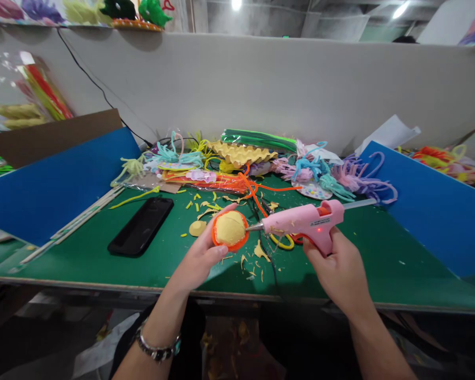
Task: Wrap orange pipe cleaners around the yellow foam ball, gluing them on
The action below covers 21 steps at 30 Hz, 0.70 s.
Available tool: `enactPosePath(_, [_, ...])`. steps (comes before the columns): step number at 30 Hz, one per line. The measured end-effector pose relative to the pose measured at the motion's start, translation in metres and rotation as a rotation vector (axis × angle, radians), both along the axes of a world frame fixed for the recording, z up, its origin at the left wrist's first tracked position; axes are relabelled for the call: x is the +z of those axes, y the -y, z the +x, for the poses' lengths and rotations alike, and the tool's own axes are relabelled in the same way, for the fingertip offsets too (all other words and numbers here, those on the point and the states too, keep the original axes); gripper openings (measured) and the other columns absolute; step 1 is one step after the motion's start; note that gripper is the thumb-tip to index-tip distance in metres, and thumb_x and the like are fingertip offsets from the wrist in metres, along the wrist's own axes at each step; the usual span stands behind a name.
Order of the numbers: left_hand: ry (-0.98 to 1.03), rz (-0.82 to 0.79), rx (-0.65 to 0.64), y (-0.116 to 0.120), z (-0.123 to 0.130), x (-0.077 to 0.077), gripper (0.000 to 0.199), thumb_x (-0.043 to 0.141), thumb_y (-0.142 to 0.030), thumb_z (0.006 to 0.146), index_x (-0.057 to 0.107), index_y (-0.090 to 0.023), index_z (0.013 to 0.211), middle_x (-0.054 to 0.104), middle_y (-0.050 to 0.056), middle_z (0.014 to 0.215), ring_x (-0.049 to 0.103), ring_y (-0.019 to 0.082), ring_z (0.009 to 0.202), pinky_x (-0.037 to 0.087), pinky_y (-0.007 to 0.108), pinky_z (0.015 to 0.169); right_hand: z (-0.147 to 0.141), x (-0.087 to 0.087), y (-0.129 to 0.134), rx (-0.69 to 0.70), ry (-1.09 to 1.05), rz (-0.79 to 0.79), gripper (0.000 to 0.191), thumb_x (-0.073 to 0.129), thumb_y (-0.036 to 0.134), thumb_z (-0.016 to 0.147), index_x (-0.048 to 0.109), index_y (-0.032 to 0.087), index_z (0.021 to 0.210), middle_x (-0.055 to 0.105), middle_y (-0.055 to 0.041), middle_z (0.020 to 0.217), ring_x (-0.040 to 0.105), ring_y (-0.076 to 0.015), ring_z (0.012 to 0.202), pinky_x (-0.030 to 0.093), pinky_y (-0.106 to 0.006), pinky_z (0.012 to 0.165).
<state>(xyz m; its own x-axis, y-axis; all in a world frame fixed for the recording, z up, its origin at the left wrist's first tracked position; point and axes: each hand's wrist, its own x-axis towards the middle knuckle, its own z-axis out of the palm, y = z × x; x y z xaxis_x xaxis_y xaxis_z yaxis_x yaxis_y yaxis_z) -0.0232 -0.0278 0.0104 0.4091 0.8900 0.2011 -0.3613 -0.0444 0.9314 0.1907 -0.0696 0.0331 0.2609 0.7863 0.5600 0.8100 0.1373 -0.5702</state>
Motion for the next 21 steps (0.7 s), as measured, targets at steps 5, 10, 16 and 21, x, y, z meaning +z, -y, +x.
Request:
enactPosePath(5, [-0.026, 0.034, -0.030, -0.001, -0.003, -0.002, 0.079, 0.067, -0.045, 0.066, 0.038, -0.021, 0.135, 0.055, 0.009, 0.118, 0.045, 0.027, 0.113, 0.035, 0.032, 0.094, -0.002, 0.006, 0.000, 0.013, -0.040, -0.024, 0.016, 0.049, 0.033, 0.070, 0.055, 0.019, 0.075, 0.047, 0.0036, 0.048, 0.036, -0.0113, 0.040, 0.028, -0.023, 0.038])
enactPosePath(10, [-0.095, 0.051, -0.079, -0.001, -0.007, 0.000, 0.078, 0.065, -0.049, 0.064, 0.043, -0.019, 0.132, 0.055, 0.009, 0.117, 0.045, 0.030, 0.112, 0.034, 0.035, 0.096, -0.008, 0.007, 0.000, -0.032, -0.113, -0.033, 0.019, 0.056, 0.038, 0.066, 0.052, 0.020, 0.068, 0.043, 0.0059, 0.046, 0.035, -0.0097, 0.039, 0.028, -0.023, 0.038])
enactPosePath(16, [-0.215, 0.025, -0.160, 0.001, -0.010, 0.007, 0.073, 0.060, -0.047, 0.067, 0.039, -0.024, 0.133, 0.054, 0.007, 0.112, 0.050, 0.024, 0.096, 0.040, 0.030, 0.080, 0.011, 0.004, -0.010, -0.105, -0.167, -0.062, 0.031, 0.063, 0.047, 0.061, 0.050, 0.020, 0.069, 0.043, 0.0069, 0.044, 0.040, -0.0110, 0.040, 0.032, -0.024, 0.040])
enactPosePath(21, [-0.264, -0.025, -0.204, -0.001, -0.013, 0.005, 0.063, 0.055, -0.043, 0.070, 0.039, -0.027, 0.129, 0.052, 0.005, 0.101, 0.047, 0.016, 0.073, 0.039, 0.025, 0.063, 0.046, 0.000, -0.022, -0.240, -0.152, -0.051, 0.031, 0.057, 0.047, 0.063, 0.053, 0.020, 0.076, 0.052, 0.0012, 0.057, 0.049, -0.0166, 0.051, 0.036, -0.028, 0.048])
